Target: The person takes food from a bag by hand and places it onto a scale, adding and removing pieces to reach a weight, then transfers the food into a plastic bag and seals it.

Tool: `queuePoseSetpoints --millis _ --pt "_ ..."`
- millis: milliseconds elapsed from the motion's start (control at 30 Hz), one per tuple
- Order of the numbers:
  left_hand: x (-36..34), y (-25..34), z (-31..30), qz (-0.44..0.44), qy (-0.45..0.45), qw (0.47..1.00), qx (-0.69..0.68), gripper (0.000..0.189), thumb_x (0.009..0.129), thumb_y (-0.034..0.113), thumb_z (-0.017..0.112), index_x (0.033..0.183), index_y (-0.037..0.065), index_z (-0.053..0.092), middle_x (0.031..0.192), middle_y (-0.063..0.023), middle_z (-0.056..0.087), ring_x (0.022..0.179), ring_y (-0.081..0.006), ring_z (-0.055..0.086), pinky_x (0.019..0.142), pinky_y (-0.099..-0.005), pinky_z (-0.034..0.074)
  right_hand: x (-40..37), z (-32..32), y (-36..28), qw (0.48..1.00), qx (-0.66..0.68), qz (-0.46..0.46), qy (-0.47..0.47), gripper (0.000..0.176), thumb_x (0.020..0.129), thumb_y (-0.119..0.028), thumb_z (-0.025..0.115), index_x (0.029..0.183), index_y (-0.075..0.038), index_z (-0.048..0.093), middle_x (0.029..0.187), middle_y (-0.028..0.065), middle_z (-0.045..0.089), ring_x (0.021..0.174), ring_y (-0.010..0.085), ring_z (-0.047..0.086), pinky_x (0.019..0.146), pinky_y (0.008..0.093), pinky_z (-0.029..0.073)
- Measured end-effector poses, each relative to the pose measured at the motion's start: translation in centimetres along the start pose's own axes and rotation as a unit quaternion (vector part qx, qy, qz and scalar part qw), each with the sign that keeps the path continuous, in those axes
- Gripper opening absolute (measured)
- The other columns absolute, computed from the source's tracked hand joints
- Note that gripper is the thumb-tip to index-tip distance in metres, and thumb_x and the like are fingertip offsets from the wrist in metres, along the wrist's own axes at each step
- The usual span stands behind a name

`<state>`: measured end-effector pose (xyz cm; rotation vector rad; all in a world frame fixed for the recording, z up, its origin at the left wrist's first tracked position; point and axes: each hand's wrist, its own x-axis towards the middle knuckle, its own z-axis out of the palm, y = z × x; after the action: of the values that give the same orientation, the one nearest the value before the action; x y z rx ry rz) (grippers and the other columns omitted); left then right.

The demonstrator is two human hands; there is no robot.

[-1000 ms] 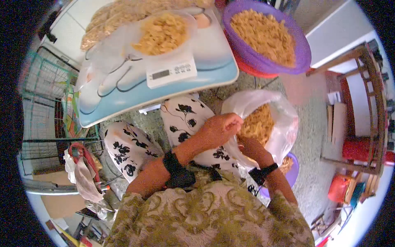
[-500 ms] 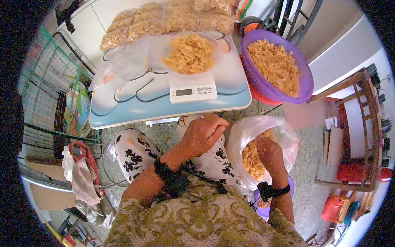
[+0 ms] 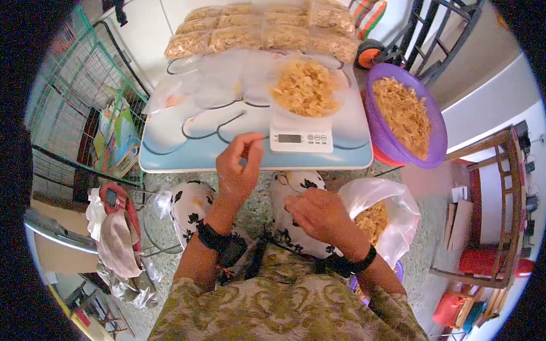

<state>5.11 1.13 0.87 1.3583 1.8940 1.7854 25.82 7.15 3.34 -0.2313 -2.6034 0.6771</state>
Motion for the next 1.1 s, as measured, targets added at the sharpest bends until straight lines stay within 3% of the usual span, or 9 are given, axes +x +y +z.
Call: queuePoseSetpoints --millis 67,233,300,433,533,633,900,1033,1100 --pt "0.4 -1.4 -0.6 0.016 0.105 0.992 0.066 0.014 0.094 0.010 0.060 0.105 0.003 0.065 0.079 -0.0069 0.065 0.068 -0.0132 0.061 0.066 -0.0279 0.050 1.5 1.0 -0.2 0.999 -0.013 -0.011 -0.038 0.022 0.082 -0.012 0.068 0.104 -0.010 0.063 0.086 0.0092 0.064 0.076 0.0305 0.062 0.065 0.0408 0.052" --pt "1.0 -2.3 -1.0 -0.015 0.184 0.982 0.026 0.012 0.094 0.010 0.060 0.103 0.002 0.063 0.087 -0.0048 0.063 0.075 -0.0126 0.058 0.070 -0.0262 0.049 7.7 1.8 -0.4 0.997 0.019 -0.071 0.034 0.020 0.084 -0.009 0.066 0.104 -0.007 0.063 0.093 0.0117 0.066 0.079 0.0316 0.064 0.068 0.0399 0.054" --pt "1.1 -2.8 -0.9 -0.066 0.212 0.971 -0.084 0.011 0.093 0.006 0.058 0.103 0.002 0.059 0.083 -0.0050 0.061 0.070 -0.0125 0.056 0.066 -0.0269 0.048 10.4 1.6 -1.4 0.995 0.031 -0.060 0.068 0.020 0.088 -0.007 0.062 0.107 -0.005 0.063 0.097 0.0147 0.065 0.083 0.0330 0.064 0.071 0.0387 0.054" --pt "0.7 -2.6 -1.4 -0.077 0.222 0.945 -0.228 0.007 0.096 0.006 0.056 0.102 0.003 0.055 0.080 0.0001 0.056 0.068 -0.0058 0.049 0.061 -0.0224 0.043 16.6 3.1 -1.7 0.988 0.088 -0.081 0.096 0.020 0.089 -0.007 0.060 0.109 -0.003 0.062 0.100 0.0154 0.064 0.088 0.0319 0.063 0.074 0.0368 0.053" --pt "0.2 -2.5 -2.3 -0.118 0.220 0.908 -0.337 0.002 0.097 0.006 0.053 0.099 0.004 0.053 0.078 0.0040 0.050 0.065 -0.0013 0.041 0.056 -0.0187 0.034 19.9 6.0 -0.1 0.973 0.203 0.001 0.113 0.022 0.090 -0.006 0.057 0.112 -0.003 0.061 0.105 0.0156 0.063 0.092 0.0304 0.063 0.077 0.0359 0.052" --pt "-0.2 -1.9 -3.1 -0.140 0.209 0.911 -0.327 0.004 0.097 0.010 0.053 0.099 0.007 0.052 0.072 0.0043 0.046 0.060 -0.0032 0.039 0.052 -0.0196 0.033 22.9 8.1 1.0 0.978 0.181 0.004 0.099 0.023 0.094 -0.006 0.055 0.116 -0.004 0.061 0.121 0.0095 0.060 0.104 0.0171 0.061 0.085 0.0304 0.050" --pt "-0.4 -2.2 -4.8 -0.111 0.268 0.890 -0.353 0.005 0.097 0.010 0.054 0.100 0.007 0.053 0.069 0.0058 0.045 0.057 -0.0027 0.038 0.049 -0.0194 0.031 29.5 13.0 2.0 0.982 0.040 -0.167 0.084 0.041 0.088 -0.013 0.058 0.128 -0.007 0.053 0.130 0.0200 0.054 0.113 0.0356 0.057 0.098 0.0442 0.046" --pt "-0.1 -2.0 -5.4 -0.120 0.280 0.904 -0.300 0.007 0.098 0.010 0.053 0.104 0.006 0.054 0.070 0.0054 0.046 0.059 -0.0031 0.039 0.050 -0.0194 0.032 32.1 14.6 0.8 0.988 0.111 -0.106 -0.006 0.050 0.087 -0.015 0.060 0.135 -0.008 0.048 0.138 0.0207 0.047 0.116 0.0372 0.055 0.096 0.0433 0.047" --pt "0.0 -2.3 -5.6 -0.122 0.302 0.891 -0.316 0.009 0.099 0.010 0.053 0.107 0.006 0.054 0.071 0.0047 0.047 0.060 -0.0039 0.040 0.053 -0.0194 0.033 32.7 15.3 0.7 0.993 -0.014 -0.110 -0.034 0.048 0.088 -0.019 0.061 0.134 -0.010 0.050 0.137 0.0157 0.048 0.108 0.0331 0.060 0.088 0.0407 0.051"
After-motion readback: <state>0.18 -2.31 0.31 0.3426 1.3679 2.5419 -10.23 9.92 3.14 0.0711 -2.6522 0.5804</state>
